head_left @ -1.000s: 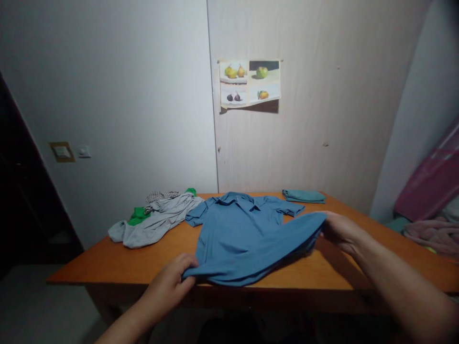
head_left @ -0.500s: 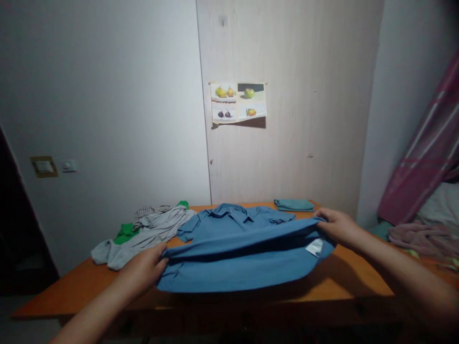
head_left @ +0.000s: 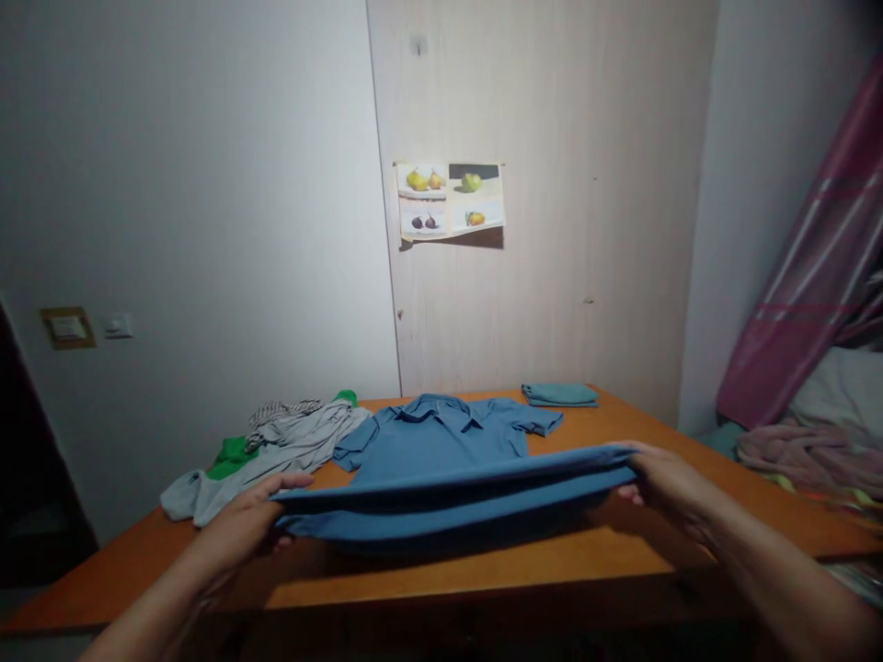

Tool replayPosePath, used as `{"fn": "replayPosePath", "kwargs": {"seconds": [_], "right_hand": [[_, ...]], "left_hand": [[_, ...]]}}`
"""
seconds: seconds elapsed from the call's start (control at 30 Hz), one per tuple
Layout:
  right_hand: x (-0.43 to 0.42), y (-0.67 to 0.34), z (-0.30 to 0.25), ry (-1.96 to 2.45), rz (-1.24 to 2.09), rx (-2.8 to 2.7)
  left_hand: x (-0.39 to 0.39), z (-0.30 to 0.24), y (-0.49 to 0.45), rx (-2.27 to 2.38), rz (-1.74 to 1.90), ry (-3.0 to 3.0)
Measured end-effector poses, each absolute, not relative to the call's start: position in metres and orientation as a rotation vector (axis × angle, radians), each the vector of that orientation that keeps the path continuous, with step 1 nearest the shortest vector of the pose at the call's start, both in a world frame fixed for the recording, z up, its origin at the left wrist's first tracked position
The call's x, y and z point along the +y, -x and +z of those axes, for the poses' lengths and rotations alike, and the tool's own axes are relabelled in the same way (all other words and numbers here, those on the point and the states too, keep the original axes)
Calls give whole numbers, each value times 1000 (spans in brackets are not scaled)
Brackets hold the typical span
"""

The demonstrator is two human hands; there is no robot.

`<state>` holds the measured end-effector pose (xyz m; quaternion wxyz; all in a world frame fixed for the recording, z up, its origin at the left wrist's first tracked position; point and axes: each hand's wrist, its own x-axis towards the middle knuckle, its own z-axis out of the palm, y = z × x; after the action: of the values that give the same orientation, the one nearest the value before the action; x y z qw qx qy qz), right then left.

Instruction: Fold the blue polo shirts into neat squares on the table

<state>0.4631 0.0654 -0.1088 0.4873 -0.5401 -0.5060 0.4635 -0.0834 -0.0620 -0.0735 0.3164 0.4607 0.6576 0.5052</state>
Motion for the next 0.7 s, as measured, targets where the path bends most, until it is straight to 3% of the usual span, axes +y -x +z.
{"fn": "replayPosePath", "kwargs": {"seconds": [0.2,0.37,0.57,0.63,0.7], "right_hand": [[51,-470,-94,835,1220,-1133],[67,-460,-86,824,1283,-1297],[144,-399,-87,1095,1409,-1290],[177,-380,-62,1112,1187,-1213],[205,-370,-18,1003,1050,-1158]], "left_hand": [[-86,-60,77,1339,1548,-953],[-69,-65,72,1424,1203,-1025],[25,-72,67,1434,1216,-1009],[67,-47,66,1581,1333,-929],[100,-2,61,1565,1696,-884]]}}
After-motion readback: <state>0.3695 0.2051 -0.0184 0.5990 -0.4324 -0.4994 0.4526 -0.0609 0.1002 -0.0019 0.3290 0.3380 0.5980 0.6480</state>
